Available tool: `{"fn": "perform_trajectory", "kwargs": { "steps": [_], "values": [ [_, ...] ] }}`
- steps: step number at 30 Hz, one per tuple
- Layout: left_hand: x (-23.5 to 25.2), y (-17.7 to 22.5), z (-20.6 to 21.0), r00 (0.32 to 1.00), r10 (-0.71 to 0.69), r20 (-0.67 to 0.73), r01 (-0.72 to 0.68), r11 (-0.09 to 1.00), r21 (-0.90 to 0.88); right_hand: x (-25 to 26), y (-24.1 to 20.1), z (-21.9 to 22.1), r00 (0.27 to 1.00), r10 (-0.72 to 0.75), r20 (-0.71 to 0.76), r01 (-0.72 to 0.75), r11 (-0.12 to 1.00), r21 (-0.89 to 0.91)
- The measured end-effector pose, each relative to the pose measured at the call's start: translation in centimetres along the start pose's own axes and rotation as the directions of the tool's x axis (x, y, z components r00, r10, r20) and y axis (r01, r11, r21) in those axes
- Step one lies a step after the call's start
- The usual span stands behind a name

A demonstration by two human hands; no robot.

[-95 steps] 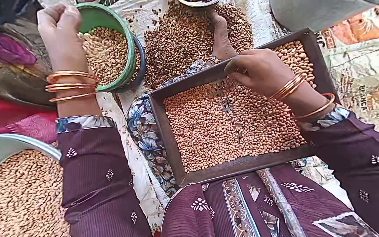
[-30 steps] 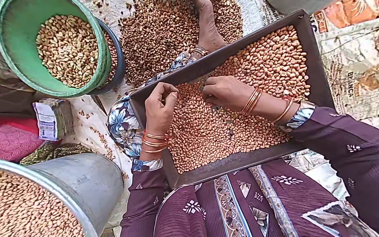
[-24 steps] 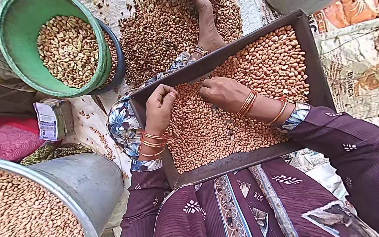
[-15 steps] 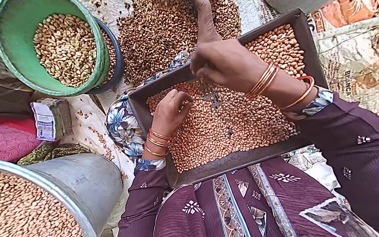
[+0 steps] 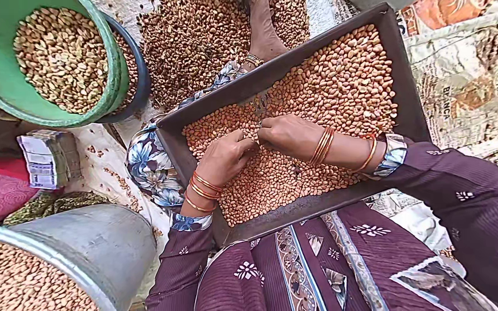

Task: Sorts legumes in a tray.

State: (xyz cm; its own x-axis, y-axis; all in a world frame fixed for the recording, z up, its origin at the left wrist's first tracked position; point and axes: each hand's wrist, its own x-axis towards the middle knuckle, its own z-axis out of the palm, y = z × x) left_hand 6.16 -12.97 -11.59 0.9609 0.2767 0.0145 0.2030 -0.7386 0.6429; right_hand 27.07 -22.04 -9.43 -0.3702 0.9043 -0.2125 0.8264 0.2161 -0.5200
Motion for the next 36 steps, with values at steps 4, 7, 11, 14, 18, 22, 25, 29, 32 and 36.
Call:
{"fn": "perform_trajectory", "kwargs": {
  "steps": [4, 7, 11, 14, 18, 22, 25, 29, 32, 36],
  "values": [
    [0.6, 0.0, 0.5, 0.999, 0.000, -0.036, 0.001, 1.000, 0.020, 0.4, -1.5, -0.3, 0.995, 0.091, 0.032, -0.086, 0.988, -0.130],
    [0.6, 0.0, 0.2, 0.974, -0.130, -0.184, 0.101, 0.982, -0.157, 0.1, -2.3, -0.2, 0.991, 0.130, 0.035, -0.122, 0.978, -0.172],
    [0.1, 0.1, -0.9, 0.902, -0.360, -0.239, 0.108, 0.724, -0.681, -0.5, -2.8, -0.3, 0.987, 0.145, 0.075, -0.131, 0.978, -0.164],
    [-0.3, 0.1, -1.6, 0.901, -0.419, -0.111, 0.222, 0.666, -0.712, -0.3, -3.1, -0.4, 0.977, 0.179, 0.115, -0.159, 0.973, -0.168],
    [-0.5, 1.2, -4.1, 0.896, -0.442, 0.040, 0.429, 0.840, -0.333, 0.1, -2.5, -0.5, 0.976, 0.180, 0.120, -0.161, 0.976, -0.148],
    [0.8, 0.8, -7.3, 0.782, -0.500, -0.371, 0.291, 0.820, -0.492, 0.3, -1.3, -0.6, 0.978, 0.161, 0.131, -0.146, 0.982, -0.117],
    [1.1, 1.2, -8.5, 0.764, -0.463, -0.449, 0.242, 0.851, -0.466, 0.3, 0.0, -1.1, 0.980, 0.156, 0.120, -0.156, 0.988, -0.006],
    [1.1, 2.1, -4.2, 0.964, -0.214, -0.159, 0.186, 0.967, -0.174, -0.1, 0.7, -2.7, 0.982, 0.167, 0.091, -0.169, 0.985, 0.017],
    [0.7, 2.5, -1.1, 0.993, -0.112, 0.036, 0.112, 0.994, -0.016, -1.0, 0.8, -2.4, 0.996, 0.050, 0.073, -0.054, 0.997, 0.060],
    [0.3, 1.9, 0.3, 0.989, -0.126, 0.074, 0.120, 0.989, 0.081, -1.5, 0.6, 0.3, 0.996, -0.092, 0.014, 0.093, 0.995, -0.043]
  ]
}}
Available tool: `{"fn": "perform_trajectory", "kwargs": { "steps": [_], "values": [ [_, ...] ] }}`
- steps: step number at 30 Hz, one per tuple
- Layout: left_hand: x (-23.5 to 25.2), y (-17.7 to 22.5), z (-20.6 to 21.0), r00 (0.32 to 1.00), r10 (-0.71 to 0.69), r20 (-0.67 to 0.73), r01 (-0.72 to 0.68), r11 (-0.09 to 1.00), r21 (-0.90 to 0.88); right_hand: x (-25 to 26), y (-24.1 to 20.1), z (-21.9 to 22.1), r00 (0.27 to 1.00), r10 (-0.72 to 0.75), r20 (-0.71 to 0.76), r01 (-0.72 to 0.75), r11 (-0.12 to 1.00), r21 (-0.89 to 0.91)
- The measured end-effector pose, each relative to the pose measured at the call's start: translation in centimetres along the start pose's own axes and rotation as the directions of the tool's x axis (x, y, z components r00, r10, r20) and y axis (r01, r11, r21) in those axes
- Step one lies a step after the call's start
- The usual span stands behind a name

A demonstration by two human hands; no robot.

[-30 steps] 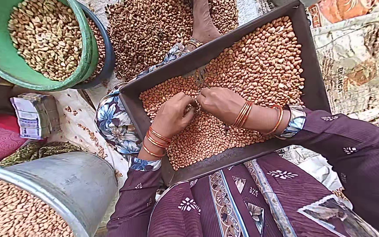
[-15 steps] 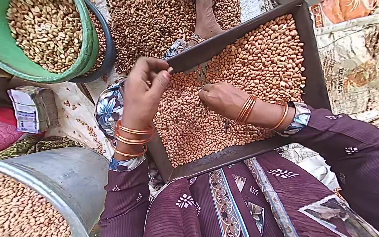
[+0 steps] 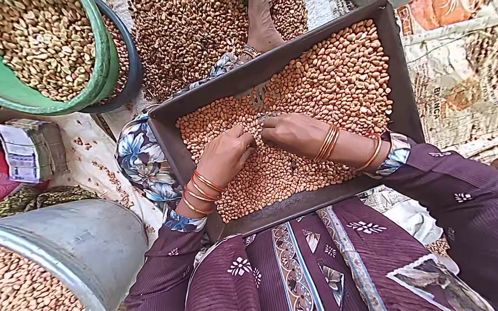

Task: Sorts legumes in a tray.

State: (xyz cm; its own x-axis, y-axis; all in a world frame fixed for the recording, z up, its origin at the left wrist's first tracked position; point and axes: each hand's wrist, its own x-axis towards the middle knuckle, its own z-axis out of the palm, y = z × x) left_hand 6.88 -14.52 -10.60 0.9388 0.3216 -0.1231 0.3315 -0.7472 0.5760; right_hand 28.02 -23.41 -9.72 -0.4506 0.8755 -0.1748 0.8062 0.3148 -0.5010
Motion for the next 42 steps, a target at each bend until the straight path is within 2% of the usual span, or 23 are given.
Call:
{"fn": "perform_trajectory", "kwargs": {
  "steps": [3, 7, 10, 12, 13, 14, 16, 18, 19, 20, 21, 23, 24, 25, 26, 28, 31, 36, 39, 42],
  "values": [
    [0.0, 0.1, 0.7, 1.000, 0.005, -0.007, -0.005, 0.998, 0.067, 0.1, -0.6, 0.1, 0.999, 0.031, 0.012, -0.030, 0.998, -0.061],
    [0.0, 0.6, 1.0, 1.000, 0.016, -0.018, -0.013, 0.989, 0.147, 0.7, -2.3, -0.9, 0.972, 0.190, 0.137, -0.175, 0.978, -0.112],
    [0.2, 0.0, 1.0, 0.996, -0.028, -0.081, 0.027, 1.000, -0.016, 0.9, -2.4, -0.9, 0.956, 0.233, 0.179, -0.216, 0.970, -0.112],
    [0.5, -0.2, 0.8, 0.971, -0.152, -0.187, 0.099, 0.959, -0.264, 0.8, -1.5, -0.4, 0.973, 0.189, 0.133, -0.182, 0.981, -0.064],
    [0.6, -0.1, 0.5, 0.949, -0.240, -0.203, 0.132, 0.891, -0.435, 0.8, -1.0, -0.4, 0.978, 0.168, 0.120, -0.167, 0.986, -0.021],
    [0.8, 0.1, 0.1, 0.929, -0.319, -0.187, 0.144, 0.779, -0.610, 0.8, -0.7, -0.9, 0.980, 0.164, 0.116, -0.167, 0.986, 0.018],
    [1.2, 0.5, -0.2, 0.911, -0.400, -0.103, 0.122, 0.498, -0.859, 0.6, -1.0, -2.2, 0.989, 0.145, 0.017, -0.146, 0.985, 0.091],
    [1.1, 1.7, -0.3, 0.908, -0.416, 0.040, 0.139, 0.209, -0.968, 0.4, -2.0, -3.6, 0.986, 0.083, -0.143, -0.057, 0.983, 0.173],
    [1.5, 2.2, -0.3, 0.908, -0.406, 0.105, 0.160, 0.104, -0.982, 0.2, -2.4, -4.4, 0.980, 0.060, -0.190, -0.023, 0.982, 0.189],
    [1.8, 2.4, -0.2, 0.915, -0.378, 0.142, 0.177, 0.058, -0.982, -0.1, -2.6, -5.3, 0.974, 0.064, -0.218, -0.024, 0.983, 0.182],
    [1.9, 2.5, 0.0, 0.926, -0.348, 0.145, 0.197, 0.118, -0.973, -0.5, -2.6, -6.0, 0.967, 0.091, -0.237, -0.053, 0.985, 0.162],
    [1.7, 2.6, 0.9, 0.972, -0.230, 0.054, 0.166, 0.503, -0.849, -1.6, -1.7, -7.2, 0.954, 0.162, -0.251, -0.139, 0.985, 0.106],
    [1.4, 2.8, 1.3, 0.987, -0.156, 0.020, 0.127, 0.709, -0.694, -2.2, -1.1, -7.5, 0.951, 0.196, -0.239, -0.180, 0.980, 0.088],
    [1.2, 3.1, 1.8, 0.997, -0.072, 0.007, 0.065, 0.856, -0.512, -2.7, -0.5, -7.5, 0.950, 0.221, -0.223, -0.209, 0.975, 0.076],
    [1.2, 3.5, 2.5, 1.000, -0.005, 0.023, 0.013, 0.937, -0.349, -3.2, -0.1, -7.3, 0.950, 0.237, -0.206, -0.226, 0.971, 0.074],
    [1.4, 4.4, 3.8, 0.997, 0.052, 0.060, -0.045, 0.993, -0.109, -4.0, 0.4, -6.8, 0.950, 0.258, -0.175, -0.250, 0.966, 0.065],
    [1.7, 5.5, 4.1, 0.997, 0.058, 0.059, -0.061, 0.997, 0.056, -5.0, 0.5, -6.0, 0.945, 0.304, -0.123, -0.300, 0.953, 0.054],
    [2.5, 7.6, 2.6, 0.970, -0.090, 0.227, 0.064, 0.991, 0.122, -6.0, -0.2, -6.0, 0.932, 0.356, -0.069, -0.355, 0.934, 0.023],
    [2.7, 8.5, 2.0, 0.945, -0.122, 0.303, 0.078, 0.985, 0.154, -6.0, -0.7, -6.0, 0.937, 0.342, -0.072, -0.342, 0.940, 0.012],
    [2.7, 9.0, 2.3, 0.936, -0.128, 0.328, 0.077, 0.983, 0.164, -5.7, -0.9, -4.6, 0.956, 0.293, 0.021, -0.293, 0.956, -0.012]
  ]
}}
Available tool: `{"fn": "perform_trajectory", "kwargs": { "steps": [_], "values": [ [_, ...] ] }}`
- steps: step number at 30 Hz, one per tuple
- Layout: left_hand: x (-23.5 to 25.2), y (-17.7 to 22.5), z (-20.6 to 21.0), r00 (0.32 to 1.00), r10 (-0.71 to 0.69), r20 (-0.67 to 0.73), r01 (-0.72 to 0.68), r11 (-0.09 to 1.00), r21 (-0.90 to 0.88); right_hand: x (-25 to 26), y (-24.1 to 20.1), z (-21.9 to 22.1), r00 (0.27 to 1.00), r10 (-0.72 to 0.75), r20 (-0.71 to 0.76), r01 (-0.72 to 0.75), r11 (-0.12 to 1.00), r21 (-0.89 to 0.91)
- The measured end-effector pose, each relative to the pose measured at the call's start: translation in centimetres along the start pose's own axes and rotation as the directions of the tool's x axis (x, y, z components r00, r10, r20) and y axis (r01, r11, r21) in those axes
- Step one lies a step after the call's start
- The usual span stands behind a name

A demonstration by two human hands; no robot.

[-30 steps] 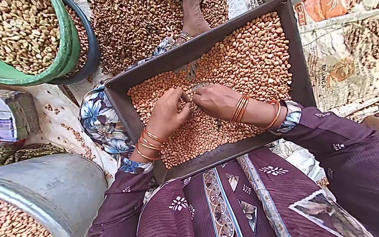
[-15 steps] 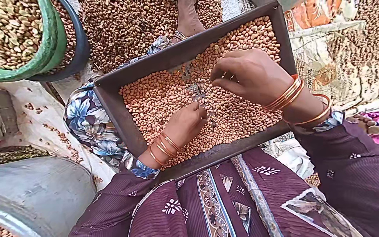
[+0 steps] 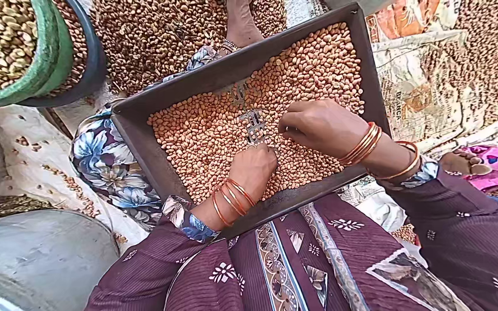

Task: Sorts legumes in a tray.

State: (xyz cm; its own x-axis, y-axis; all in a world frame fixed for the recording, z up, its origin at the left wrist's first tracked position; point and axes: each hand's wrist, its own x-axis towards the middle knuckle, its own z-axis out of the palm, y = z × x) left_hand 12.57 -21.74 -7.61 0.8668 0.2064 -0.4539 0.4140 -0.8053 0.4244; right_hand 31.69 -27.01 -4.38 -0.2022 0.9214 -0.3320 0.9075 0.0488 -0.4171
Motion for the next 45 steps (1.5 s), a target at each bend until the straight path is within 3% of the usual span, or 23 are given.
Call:
{"fn": "perform_trajectory", "kwargs": {
  "steps": [2, 5, 10, 12, 16, 20, 26, 33, 36, 39, 41, 45],
  "values": [
    [-0.1, 0.1, 0.3, 1.000, -0.010, 0.008, 0.010, 1.000, 0.003, 0.2, 0.1, 1.7, 0.996, -0.043, 0.075, 0.047, 0.998, -0.049],
    [-0.3, -1.3, 0.3, 0.999, 0.011, -0.031, -0.012, 0.999, -0.049, 0.1, 0.3, 3.7, 0.995, -0.096, 0.035, 0.100, 0.988, -0.120],
    [1.1, -5.5, -1.7, 0.946, -0.014, -0.325, -0.043, 0.985, -0.168, -0.1, 0.0, 4.2, 0.996, -0.086, -0.034, 0.079, 0.983, -0.163],
    [2.0, -6.1, -2.5, 0.927, 0.003, -0.376, -0.079, 0.979, -0.187, -0.1, -0.2, 4.0, 0.999, -0.038, -0.035, 0.032, 0.986, -0.165],
    [4.0, -5.9, -1.5, 0.933, 0.108, -0.343, -0.181, 0.965, -0.190, -0.3, -0.4, 3.5, 0.998, 0.034, -0.060, -0.042, 0.990, -0.132],
    [4.6, -5.4, 0.4, 0.919, 0.144, -0.368, -0.194, 0.976, -0.101, -0.5, -0.3, 3.8, 0.995, 0.040, -0.090, -0.051, 0.990, -0.132],
    [3.9, -5.3, 0.5, 0.931, 0.133, -0.340, -0.156, 0.987, -0.041, 0.0, -0.2, 4.8, 0.987, -0.039, -0.153, 0.009, 0.981, -0.196],
    [4.2, -5.2, 0.9, 0.930, 0.102, -0.354, -0.143, 0.985, -0.093, 0.1, -0.8, 5.2, 0.972, -0.166, -0.165, 0.108, 0.944, -0.313],
    [4.2, -5.8, 0.1, 0.907, 0.015, -0.421, -0.149, 0.946, -0.287, 0.0, -0.6, 5.3, 0.969, -0.191, -0.154, 0.133, 0.937, -0.324],
    [4.0, -6.5, -1.7, 0.894, -0.188, -0.406, -0.154, 0.723, -0.674, -0.1, -0.2, 4.8, 0.973, -0.210, -0.092, 0.172, 0.935, -0.312],
    [4.2, -7.1, -2.2, 0.884, -0.224, -0.411, -0.186, 0.638, -0.748, -0.1, 0.2, 4.4, 0.971, -0.232, -0.057, 0.208, 0.937, -0.279],
    [5.6, -7.2, -0.8, 0.850, -0.041, -0.525, -0.256, 0.839, -0.480, -0.1, 1.1, 4.7, 0.958, -0.280, -0.064, 0.256, 0.934, -0.248]
  ]
}}
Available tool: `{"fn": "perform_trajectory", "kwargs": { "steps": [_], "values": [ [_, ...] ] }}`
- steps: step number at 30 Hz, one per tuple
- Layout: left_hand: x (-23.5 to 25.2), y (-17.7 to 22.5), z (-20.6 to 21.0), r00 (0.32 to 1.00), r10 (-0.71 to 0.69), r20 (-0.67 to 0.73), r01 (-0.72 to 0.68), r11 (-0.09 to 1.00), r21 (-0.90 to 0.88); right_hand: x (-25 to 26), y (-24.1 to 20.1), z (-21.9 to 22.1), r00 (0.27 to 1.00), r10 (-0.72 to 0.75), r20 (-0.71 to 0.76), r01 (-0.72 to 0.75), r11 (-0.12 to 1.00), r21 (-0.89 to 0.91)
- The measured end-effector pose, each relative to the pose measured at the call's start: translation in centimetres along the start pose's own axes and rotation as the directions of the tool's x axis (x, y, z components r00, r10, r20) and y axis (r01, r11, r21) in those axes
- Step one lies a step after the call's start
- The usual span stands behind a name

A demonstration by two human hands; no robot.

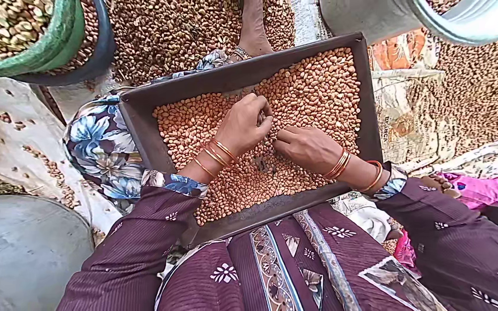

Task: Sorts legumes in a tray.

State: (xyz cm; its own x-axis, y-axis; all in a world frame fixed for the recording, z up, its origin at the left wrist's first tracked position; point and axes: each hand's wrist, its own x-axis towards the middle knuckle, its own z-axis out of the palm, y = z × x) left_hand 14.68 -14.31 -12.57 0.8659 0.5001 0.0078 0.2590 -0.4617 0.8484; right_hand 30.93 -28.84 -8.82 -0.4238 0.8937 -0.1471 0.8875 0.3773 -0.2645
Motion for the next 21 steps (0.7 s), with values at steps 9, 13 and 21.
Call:
{"fn": "perform_trajectory", "kwargs": {
  "steps": [9, 13, 21],
  "values": [
    [0.6, 1.5, 1.5, 0.988, 0.026, 0.153, -0.088, 0.906, 0.414, 1.8, 2.2, -4.2, 0.969, 0.241, -0.059, -0.233, 0.965, 0.117],
    [0.4, 1.2, 1.6, 0.986, 0.122, 0.117, -0.162, 0.874, 0.458, 2.6, 3.4, -3.4, 0.972, 0.211, -0.100, -0.205, 0.976, 0.072],
    [0.3, -0.3, 1.7, 0.980, 0.180, 0.090, -0.200, 0.922, 0.331, 3.2, 3.5, -2.1, 0.987, 0.149, -0.060, -0.148, 0.989, 0.008]
  ]
}}
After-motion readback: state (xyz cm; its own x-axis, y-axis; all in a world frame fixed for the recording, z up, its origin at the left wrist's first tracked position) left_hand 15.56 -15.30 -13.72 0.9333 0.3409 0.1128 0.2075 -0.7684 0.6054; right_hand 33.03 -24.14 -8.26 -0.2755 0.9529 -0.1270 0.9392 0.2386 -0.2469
